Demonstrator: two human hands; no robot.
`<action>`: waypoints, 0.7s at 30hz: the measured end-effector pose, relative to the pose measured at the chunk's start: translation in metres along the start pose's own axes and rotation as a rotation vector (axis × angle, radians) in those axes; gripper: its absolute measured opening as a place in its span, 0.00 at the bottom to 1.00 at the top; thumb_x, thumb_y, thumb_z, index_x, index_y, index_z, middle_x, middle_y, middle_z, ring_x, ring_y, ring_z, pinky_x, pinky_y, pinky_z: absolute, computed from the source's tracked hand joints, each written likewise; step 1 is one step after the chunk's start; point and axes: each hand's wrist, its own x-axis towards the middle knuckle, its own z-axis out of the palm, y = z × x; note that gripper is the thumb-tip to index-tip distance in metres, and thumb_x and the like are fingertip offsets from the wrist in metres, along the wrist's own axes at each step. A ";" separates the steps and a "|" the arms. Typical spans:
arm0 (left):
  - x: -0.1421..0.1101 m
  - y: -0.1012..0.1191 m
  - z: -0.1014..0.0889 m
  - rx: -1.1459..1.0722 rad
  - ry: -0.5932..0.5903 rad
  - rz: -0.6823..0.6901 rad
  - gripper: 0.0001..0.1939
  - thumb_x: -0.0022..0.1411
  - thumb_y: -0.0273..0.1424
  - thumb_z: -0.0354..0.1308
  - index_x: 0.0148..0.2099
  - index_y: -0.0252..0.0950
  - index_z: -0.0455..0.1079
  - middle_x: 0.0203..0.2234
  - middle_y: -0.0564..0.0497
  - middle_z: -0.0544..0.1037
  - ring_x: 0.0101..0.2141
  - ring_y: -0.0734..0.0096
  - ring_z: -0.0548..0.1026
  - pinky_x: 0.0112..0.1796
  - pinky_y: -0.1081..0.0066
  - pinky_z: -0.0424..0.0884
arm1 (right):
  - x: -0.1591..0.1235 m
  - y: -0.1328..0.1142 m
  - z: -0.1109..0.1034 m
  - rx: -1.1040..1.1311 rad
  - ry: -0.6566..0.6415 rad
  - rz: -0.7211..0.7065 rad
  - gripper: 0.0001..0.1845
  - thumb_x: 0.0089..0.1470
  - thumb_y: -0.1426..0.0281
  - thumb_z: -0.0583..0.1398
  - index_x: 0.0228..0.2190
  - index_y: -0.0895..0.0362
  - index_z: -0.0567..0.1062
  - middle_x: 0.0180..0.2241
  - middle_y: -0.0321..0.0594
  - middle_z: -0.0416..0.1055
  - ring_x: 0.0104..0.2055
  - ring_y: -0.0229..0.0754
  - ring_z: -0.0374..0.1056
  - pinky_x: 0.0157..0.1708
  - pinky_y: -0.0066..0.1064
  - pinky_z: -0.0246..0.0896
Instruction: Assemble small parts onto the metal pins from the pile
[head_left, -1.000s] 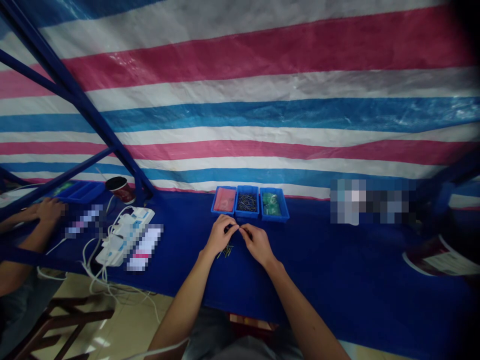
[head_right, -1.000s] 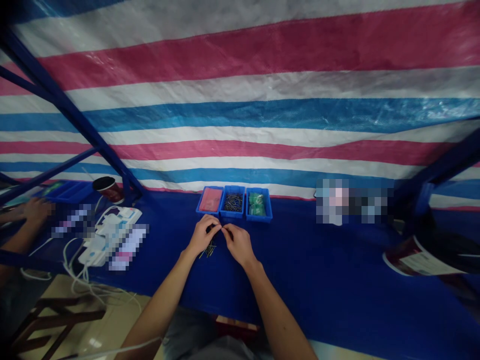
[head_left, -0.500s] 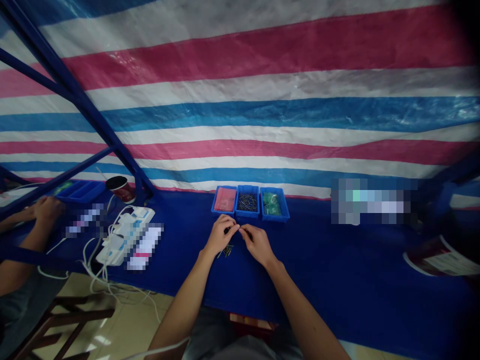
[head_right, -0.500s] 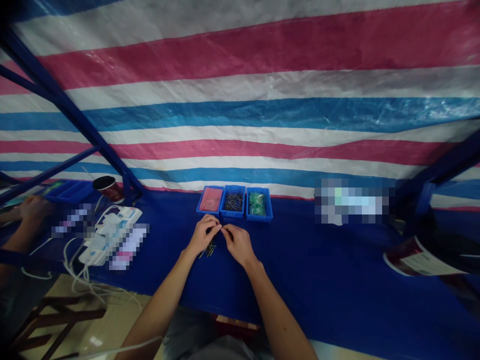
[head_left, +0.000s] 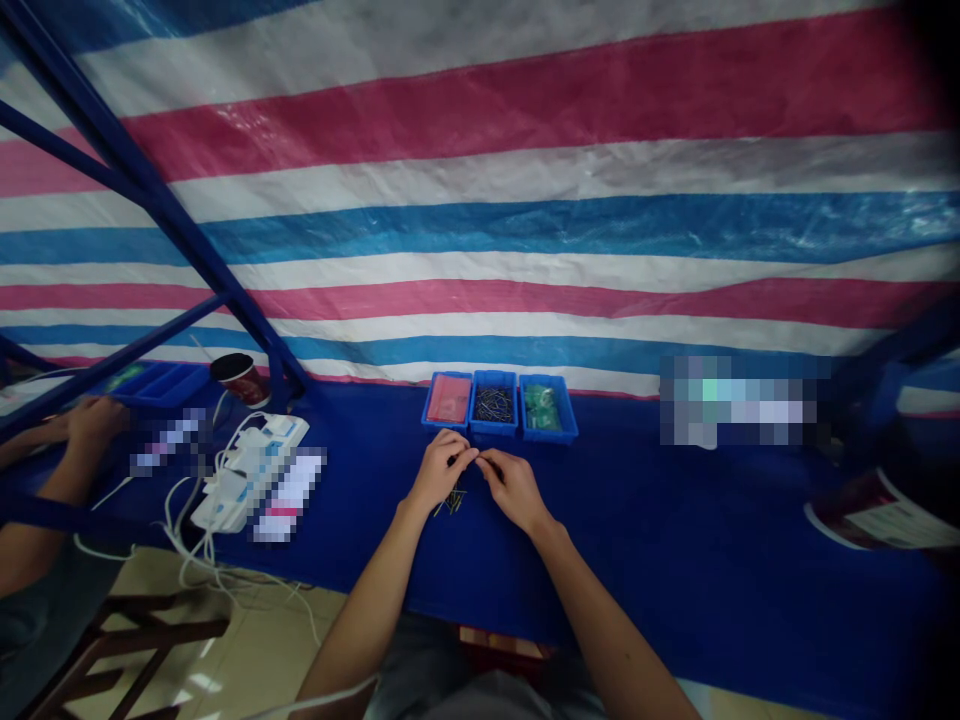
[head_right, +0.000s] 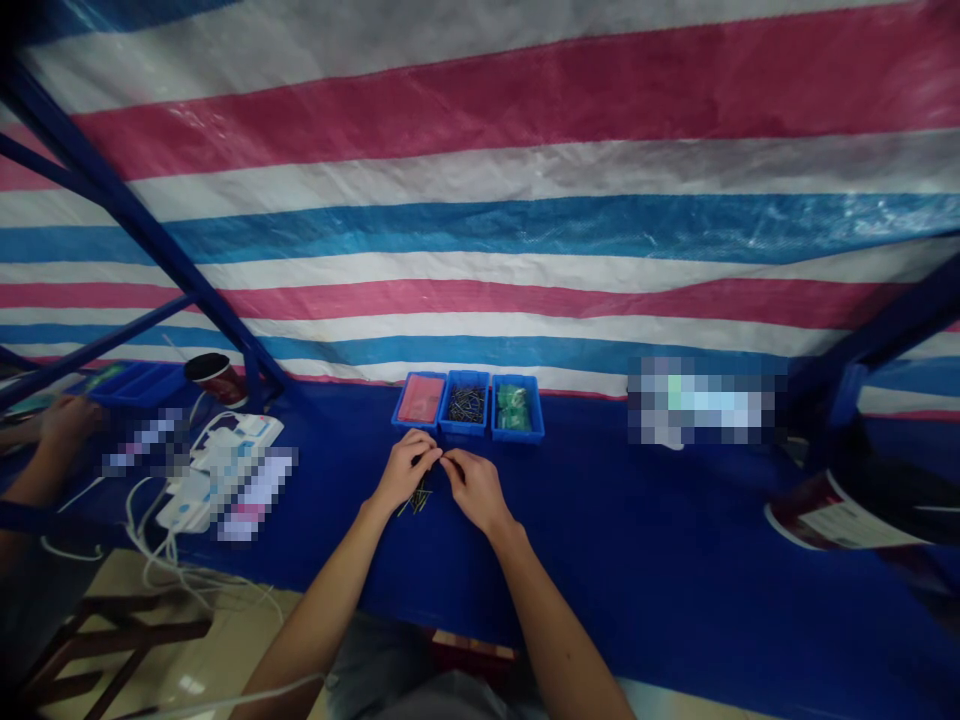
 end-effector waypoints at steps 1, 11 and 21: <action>0.000 0.000 0.000 -0.001 -0.001 -0.002 0.20 0.68 0.37 0.55 0.24 0.35 0.67 0.31 0.48 0.75 0.38 0.66 0.71 0.41 0.67 0.68 | 0.000 0.000 0.000 -0.002 -0.002 -0.003 0.15 0.66 0.65 0.52 0.34 0.54 0.76 0.32 0.39 0.76 0.33 0.43 0.72 0.33 0.29 0.60; -0.002 0.005 -0.002 0.002 -0.027 0.011 0.12 0.68 0.36 0.54 0.34 0.36 0.70 0.33 0.47 0.75 0.38 0.65 0.70 0.39 0.67 0.67 | 0.000 0.000 -0.001 -0.012 0.018 0.021 0.15 0.66 0.63 0.51 0.35 0.54 0.76 0.30 0.40 0.75 0.33 0.43 0.72 0.32 0.29 0.60; -0.002 0.009 -0.005 -0.008 -0.058 0.014 0.10 0.68 0.33 0.52 0.34 0.35 0.70 0.34 0.46 0.75 0.38 0.65 0.70 0.38 0.68 0.67 | 0.000 0.001 0.000 -0.012 0.006 0.020 0.13 0.66 0.65 0.53 0.35 0.54 0.75 0.33 0.40 0.77 0.33 0.42 0.72 0.32 0.28 0.59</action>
